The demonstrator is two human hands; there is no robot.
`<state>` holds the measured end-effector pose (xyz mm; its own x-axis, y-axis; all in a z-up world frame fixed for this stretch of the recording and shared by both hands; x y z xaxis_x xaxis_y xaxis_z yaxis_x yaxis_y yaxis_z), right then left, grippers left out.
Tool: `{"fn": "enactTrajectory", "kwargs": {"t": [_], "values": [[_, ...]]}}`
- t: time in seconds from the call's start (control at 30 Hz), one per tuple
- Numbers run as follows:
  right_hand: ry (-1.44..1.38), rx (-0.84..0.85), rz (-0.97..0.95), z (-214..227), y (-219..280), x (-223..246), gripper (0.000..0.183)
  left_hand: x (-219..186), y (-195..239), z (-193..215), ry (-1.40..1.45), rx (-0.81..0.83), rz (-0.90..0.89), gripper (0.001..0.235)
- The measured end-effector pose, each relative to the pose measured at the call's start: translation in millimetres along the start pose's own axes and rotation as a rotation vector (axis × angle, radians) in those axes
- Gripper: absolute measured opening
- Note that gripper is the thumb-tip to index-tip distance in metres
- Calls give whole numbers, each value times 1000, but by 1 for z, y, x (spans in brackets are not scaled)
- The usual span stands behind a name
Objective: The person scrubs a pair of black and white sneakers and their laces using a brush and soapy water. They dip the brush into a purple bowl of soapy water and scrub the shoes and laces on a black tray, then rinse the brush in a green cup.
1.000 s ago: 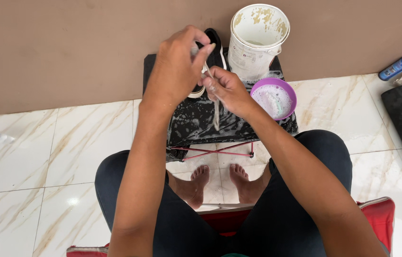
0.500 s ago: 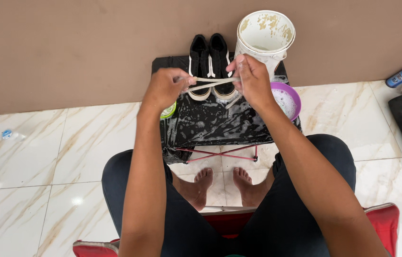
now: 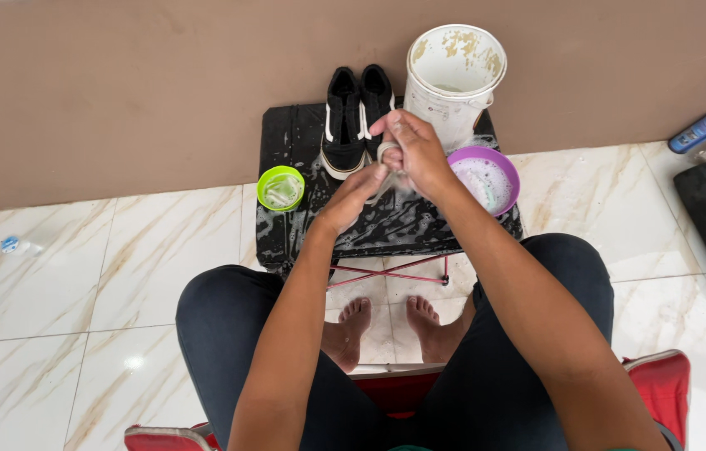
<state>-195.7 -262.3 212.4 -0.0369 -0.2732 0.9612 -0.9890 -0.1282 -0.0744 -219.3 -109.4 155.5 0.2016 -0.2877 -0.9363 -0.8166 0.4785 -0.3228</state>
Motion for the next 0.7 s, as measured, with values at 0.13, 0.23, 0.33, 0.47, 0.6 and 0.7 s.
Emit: {"fn": "enactTrajectory", "kwargs": {"t": [0.13, 0.23, 0.33, 0.47, 0.6, 0.7], "values": [[45, 42, -106, 10, -4, -18, 37, 48, 8, 18, -67, -115, -9, 41], [105, 86, -117, 4, 1, -18, 34, 51, 7, 28, -82, -130, -97, 34], [130, 162, -158, -8, 9, -10, 29, 26, 6, 23, -174, -142, -163, 27], [138, 123, -162, -15, 15, -2, 26, 36, 8, 23, -222, -141, -186, 26], [117, -61, -185, 5, 0, -22, 30, 37, 11, 21, -261, -187, -241, 25], [91, -158, -205, 12, -1, -24, 31, 131, 8, 47, -200, -187, -192, 27]]}}
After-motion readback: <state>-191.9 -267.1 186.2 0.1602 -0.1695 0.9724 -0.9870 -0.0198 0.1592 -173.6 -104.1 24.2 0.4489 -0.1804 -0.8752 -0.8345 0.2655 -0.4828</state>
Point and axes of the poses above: each hand's wrist, its own y-axis away from the middle knuckle, its own z-axis out of the back of the hand, x = y × z, the point moved 5 cm from there along -y, towards the middle knuckle, and after that the axes turned 13 degrees about -z, right-handed, at the moved point
